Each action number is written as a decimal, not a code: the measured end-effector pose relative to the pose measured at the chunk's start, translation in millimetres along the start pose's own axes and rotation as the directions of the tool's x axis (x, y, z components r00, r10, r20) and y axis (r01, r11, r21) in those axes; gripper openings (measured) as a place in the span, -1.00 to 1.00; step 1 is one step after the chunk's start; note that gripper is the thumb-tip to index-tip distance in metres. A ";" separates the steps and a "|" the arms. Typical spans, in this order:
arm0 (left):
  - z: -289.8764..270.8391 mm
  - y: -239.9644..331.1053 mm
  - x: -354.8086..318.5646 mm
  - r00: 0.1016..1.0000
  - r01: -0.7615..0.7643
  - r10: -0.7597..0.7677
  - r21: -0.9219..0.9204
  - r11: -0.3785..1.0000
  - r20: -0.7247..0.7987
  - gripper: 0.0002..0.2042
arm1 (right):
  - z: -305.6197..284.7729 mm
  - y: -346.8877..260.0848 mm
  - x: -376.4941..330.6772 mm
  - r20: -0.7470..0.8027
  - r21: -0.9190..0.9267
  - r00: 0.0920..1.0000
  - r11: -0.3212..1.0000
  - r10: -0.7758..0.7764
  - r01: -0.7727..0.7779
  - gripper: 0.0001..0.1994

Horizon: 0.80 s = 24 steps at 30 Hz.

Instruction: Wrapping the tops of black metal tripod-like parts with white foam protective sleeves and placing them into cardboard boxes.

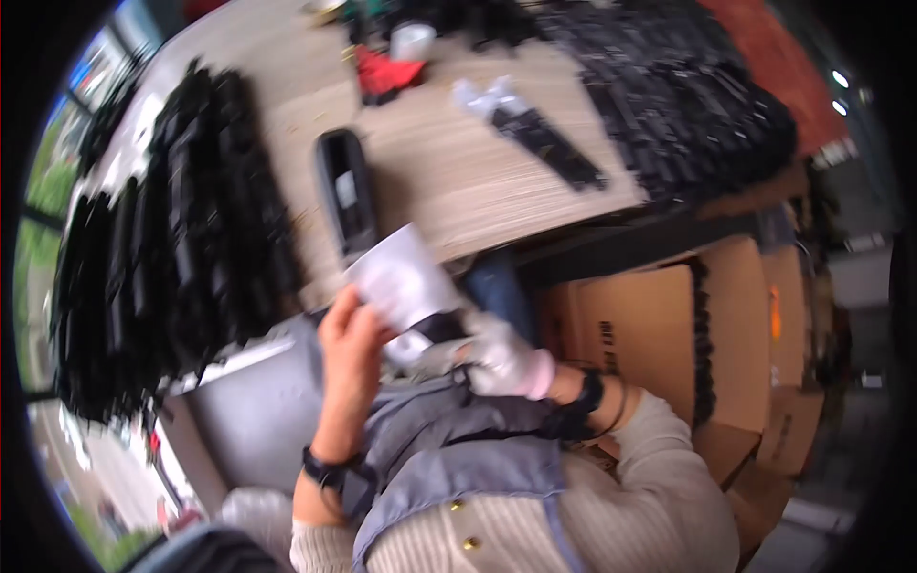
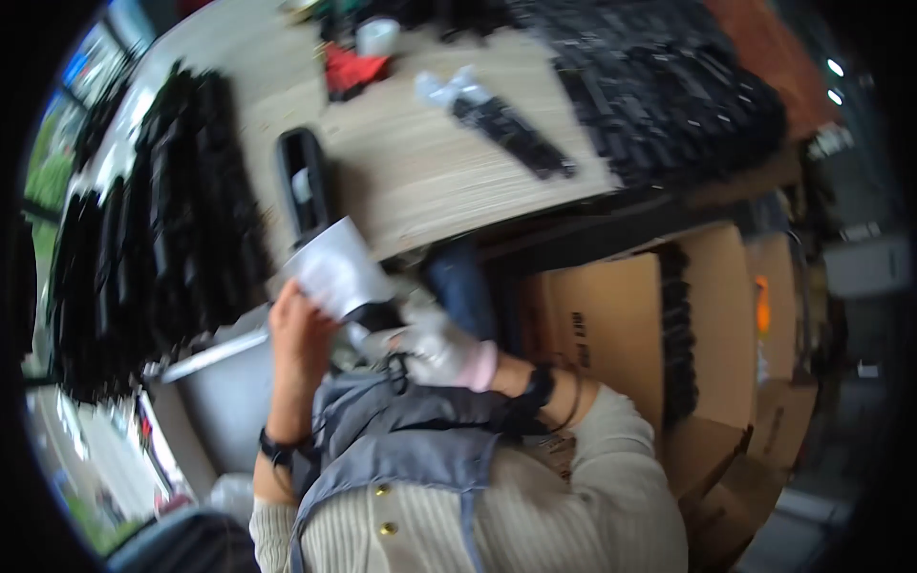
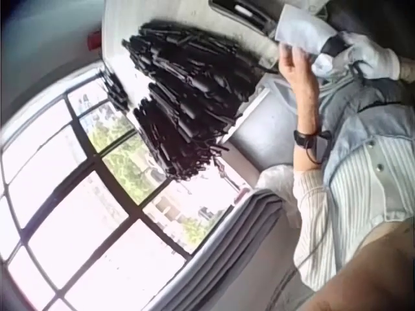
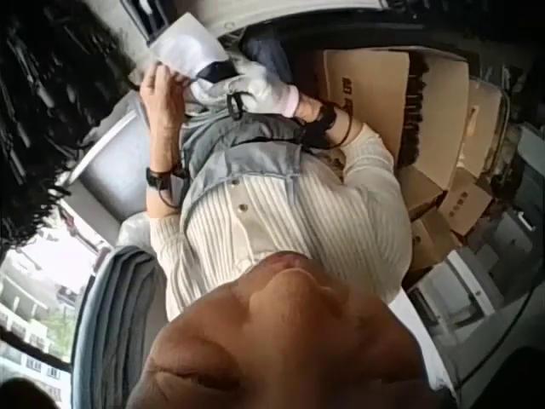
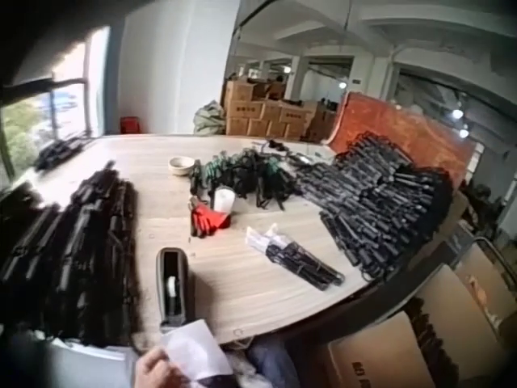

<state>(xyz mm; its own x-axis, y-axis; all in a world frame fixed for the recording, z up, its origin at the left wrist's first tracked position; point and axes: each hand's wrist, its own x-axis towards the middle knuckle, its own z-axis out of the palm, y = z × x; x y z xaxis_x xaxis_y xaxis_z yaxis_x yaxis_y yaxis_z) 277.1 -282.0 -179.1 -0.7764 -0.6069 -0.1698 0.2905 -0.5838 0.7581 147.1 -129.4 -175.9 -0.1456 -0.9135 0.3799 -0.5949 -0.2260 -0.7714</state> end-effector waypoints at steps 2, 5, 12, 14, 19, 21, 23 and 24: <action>4.2 19.3 -3.6 0.999 0.014 -0.011 0.086 0.996 -0.042 -0.83 | 11.4 14.1 -19.6 0.082 -0.045 0.996 0.998 0.039 -0.035 -0.63; 13.6 20.2 13.3 0.998 -0.006 0.026 0.319 0.948 -0.059 -0.90 | 24.4 15.5 -15.9 -0.012 0.045 0.995 0.994 0.100 -0.100 -0.66; 23.6 4.0 38.6 0.955 0.065 -0.008 0.185 0.981 -0.295 -0.82 | -10.8 -2.7 -10.5 -0.103 0.015 0.994 0.999 0.030 -0.028 -0.73; 16.3 -2.4 41.0 0.963 0.059 -0.025 0.117 0.991 -0.269 -0.84 | -12.7 -0.1 -8.0 -0.045 0.123 0.996 0.990 0.078 -0.072 -0.75; 15.2 0.8 27.8 0.996 0.073 -0.064 0.145 0.987 -0.066 -0.93 | 5.3 18.1 -21.2 0.098 0.499 0.896 0.757 0.433 -0.421 -0.62; 17.2 2.3 11.1 0.998 0.070 -0.070 0.138 0.988 -0.005 -0.90 | -1.5 20.9 -26.6 0.231 0.657 0.770 0.489 0.594 -0.574 -0.55; 17.7 2.3 -3.9 0.989 0.063 -0.078 0.124 0.990 0.124 -0.78 | -33.9 19.4 -17.6 0.193 0.424 0.948 0.850 0.253 -0.313 -0.41; 16.0 -0.3 -3.8 0.989 0.064 -0.079 0.124 0.990 0.123 -0.78 | -43.8 18.4 -10.0 0.215 0.292 0.975 0.949 0.059 -0.122 -0.34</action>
<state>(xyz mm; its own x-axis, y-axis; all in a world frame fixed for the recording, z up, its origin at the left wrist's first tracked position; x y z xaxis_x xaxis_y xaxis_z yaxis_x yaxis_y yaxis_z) 271.0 -270.9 -168.7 -0.8598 -0.4880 -0.1505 0.1690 -0.5500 0.8179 103.0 -109.6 -171.6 -0.0075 -0.9766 0.2150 -0.3162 -0.2016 -0.9270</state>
